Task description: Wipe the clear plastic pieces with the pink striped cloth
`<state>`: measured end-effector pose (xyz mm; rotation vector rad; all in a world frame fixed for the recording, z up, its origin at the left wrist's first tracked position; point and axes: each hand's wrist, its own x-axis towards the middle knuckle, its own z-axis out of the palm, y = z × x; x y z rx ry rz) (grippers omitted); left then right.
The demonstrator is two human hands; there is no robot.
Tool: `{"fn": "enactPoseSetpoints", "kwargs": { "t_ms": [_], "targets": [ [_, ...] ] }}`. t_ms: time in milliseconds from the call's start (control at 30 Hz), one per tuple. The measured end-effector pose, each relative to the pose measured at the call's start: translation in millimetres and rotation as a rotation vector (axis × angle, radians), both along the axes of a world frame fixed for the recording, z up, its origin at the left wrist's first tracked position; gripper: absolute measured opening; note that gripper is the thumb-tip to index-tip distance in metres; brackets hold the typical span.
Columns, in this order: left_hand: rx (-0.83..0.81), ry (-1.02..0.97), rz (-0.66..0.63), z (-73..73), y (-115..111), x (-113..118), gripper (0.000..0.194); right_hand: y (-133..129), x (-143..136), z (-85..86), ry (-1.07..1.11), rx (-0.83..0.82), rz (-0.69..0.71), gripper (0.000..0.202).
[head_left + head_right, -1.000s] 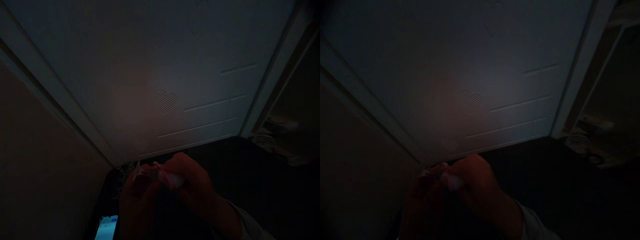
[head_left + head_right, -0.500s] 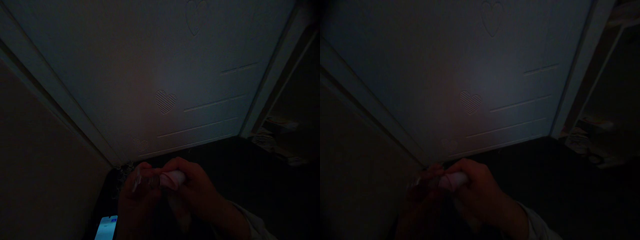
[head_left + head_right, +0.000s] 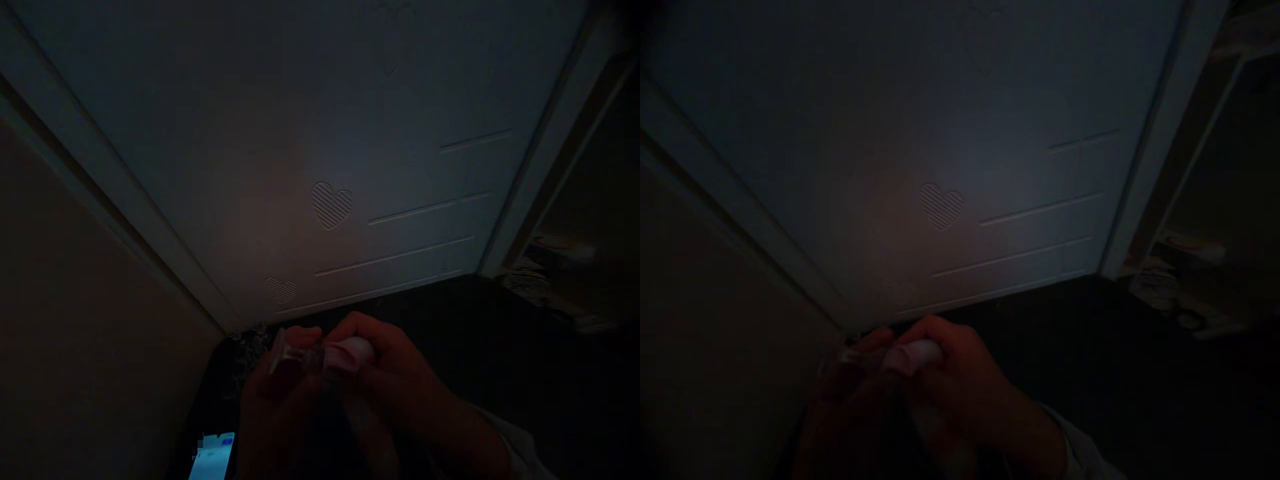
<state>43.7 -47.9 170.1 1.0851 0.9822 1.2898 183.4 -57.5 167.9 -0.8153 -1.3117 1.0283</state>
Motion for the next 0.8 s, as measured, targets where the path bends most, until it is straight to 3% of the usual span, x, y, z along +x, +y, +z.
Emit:
{"fn": "enactPoseSetpoints", "kwargs": {
  "t_ms": [167, 433, 567, 800],
  "targets": [
    [-0.002, -0.016, 0.06, 11.2, 2.5, 6.8, 0.012, 1.2, 3.0, -4.2, -0.423, 0.426, -0.387, 0.01],
    [-0.063, 0.023, 0.064, 12.5, 8.7, 4.1, 0.003, 10.0, 1.8, -13.8, -0.661, 0.772, -0.542, 0.016],
    [-0.054, 0.03, 0.07, 11.0, 10.2, 4.5, 0.006, 10.4, 2.6, -13.2, -0.665, 0.757, -0.52, 0.017],
    [0.024, 0.137, -0.033, 21.7, 4.5, -5.6, 0.007, 3.1, 0.3, -7.4, -0.408, 0.496, -0.357, 0.008]
  ]
}}
